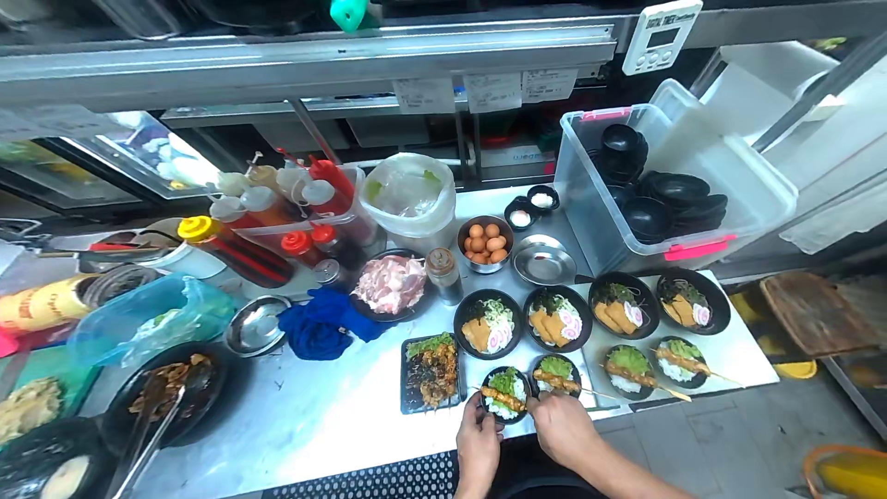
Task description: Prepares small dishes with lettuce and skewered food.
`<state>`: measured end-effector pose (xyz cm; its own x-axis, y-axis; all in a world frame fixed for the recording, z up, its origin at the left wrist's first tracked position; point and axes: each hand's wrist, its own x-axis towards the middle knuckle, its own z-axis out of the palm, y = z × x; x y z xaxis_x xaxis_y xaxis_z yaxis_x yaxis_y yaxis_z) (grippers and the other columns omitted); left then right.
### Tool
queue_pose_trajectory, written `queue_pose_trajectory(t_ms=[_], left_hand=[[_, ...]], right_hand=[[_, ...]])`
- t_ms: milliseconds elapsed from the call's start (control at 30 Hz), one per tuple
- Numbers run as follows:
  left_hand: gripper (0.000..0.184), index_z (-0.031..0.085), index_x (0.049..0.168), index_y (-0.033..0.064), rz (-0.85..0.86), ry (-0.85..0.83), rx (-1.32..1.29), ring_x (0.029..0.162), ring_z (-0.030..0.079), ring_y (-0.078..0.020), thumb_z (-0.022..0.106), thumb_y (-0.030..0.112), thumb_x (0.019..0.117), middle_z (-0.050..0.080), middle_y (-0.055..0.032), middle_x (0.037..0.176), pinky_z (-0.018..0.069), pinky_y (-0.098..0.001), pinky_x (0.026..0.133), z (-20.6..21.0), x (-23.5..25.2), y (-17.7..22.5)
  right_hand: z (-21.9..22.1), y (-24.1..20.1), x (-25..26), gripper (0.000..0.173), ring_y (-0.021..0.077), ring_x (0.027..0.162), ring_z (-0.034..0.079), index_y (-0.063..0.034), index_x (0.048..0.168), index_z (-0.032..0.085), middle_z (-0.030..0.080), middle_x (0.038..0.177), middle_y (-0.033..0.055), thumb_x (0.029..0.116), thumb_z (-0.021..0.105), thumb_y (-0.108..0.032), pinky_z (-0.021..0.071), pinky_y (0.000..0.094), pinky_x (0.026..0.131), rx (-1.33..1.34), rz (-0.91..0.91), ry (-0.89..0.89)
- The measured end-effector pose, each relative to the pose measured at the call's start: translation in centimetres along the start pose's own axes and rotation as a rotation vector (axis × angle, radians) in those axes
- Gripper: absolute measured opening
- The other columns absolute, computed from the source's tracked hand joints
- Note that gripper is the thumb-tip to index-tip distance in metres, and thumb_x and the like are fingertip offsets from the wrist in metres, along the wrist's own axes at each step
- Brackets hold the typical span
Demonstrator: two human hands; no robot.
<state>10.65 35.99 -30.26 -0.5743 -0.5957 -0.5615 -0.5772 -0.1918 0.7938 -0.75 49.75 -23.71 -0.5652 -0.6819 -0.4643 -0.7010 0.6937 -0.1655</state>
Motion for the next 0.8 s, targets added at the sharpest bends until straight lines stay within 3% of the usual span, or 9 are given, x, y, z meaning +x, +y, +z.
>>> queue_pose_trajectory(t_ms=[133, 333, 567, 800], left_hand=[[0.042, 0.049, 0.146, 0.0085, -0.059, -0.043, -0.092, 0.080, 0.076, -0.0231, 0.054, 0.017, 0.1049, 0.071, -0.0127, 0.111, 0.0668, -0.0421, 0.070, -0.3, -0.4, 0.1], [0.041, 0.049, 0.143, 0.0047, -0.109, -0.127, -0.169, 0.083, 0.076, -0.0270, 0.057, 0.016, 0.1045, 0.071, -0.0163, 0.108, 0.0670, -0.0438, 0.073, -0.8, 0.0, 0.0], [0.042, 0.048, 0.142, 0.0038, -0.084, -0.171, -0.167, 0.081, 0.076, -0.0273, 0.060, 0.010, 0.1017, 0.072, -0.0161, 0.104, 0.0675, -0.0444, 0.073, -1.1, 0.3, 0.2], [0.045, 0.046, 0.144, 0.0030, -0.159, -0.234, -0.186, 0.085, 0.076, -0.0285, 0.061, 0.012, 0.1023, 0.071, -0.0181, 0.110, 0.0670, -0.0445, 0.076, -1.8, 0.5, 0.5]], right_hand=[[0.7, 0.0, 0.0, 0.019, 0.0308, 0.094, 0.070, -0.0118, 0.103, 0.069, 0.070, 0.095, 0.0112, 0.0959, 0.054, -0.021, 0.0596, 0.0481, 0.076, 0.011, -0.015, 0.082], [1.0, -0.1, 0.2, 0.016, 0.0291, 0.087, 0.071, -0.0113, 0.097, 0.070, 0.069, 0.088, 0.0103, 0.0925, 0.054, -0.012, 0.0590, 0.0459, 0.069, -0.033, -0.036, 0.154], [1.2, -0.9, 0.8, 0.019, 0.0385, 0.097, 0.069, -0.0071, 0.104, 0.069, 0.068, 0.099, 0.0190, 0.0937, 0.053, -0.005, 0.0596, 0.0526, 0.072, -0.027, -0.018, 0.079], [0.8, -1.3, 0.6, 0.017, 0.0347, 0.093, 0.071, -0.0061, 0.097, 0.070, 0.070, 0.093, 0.0161, 0.0930, 0.053, -0.005, 0.0598, 0.0498, 0.073, -0.050, 0.045, 0.084]])
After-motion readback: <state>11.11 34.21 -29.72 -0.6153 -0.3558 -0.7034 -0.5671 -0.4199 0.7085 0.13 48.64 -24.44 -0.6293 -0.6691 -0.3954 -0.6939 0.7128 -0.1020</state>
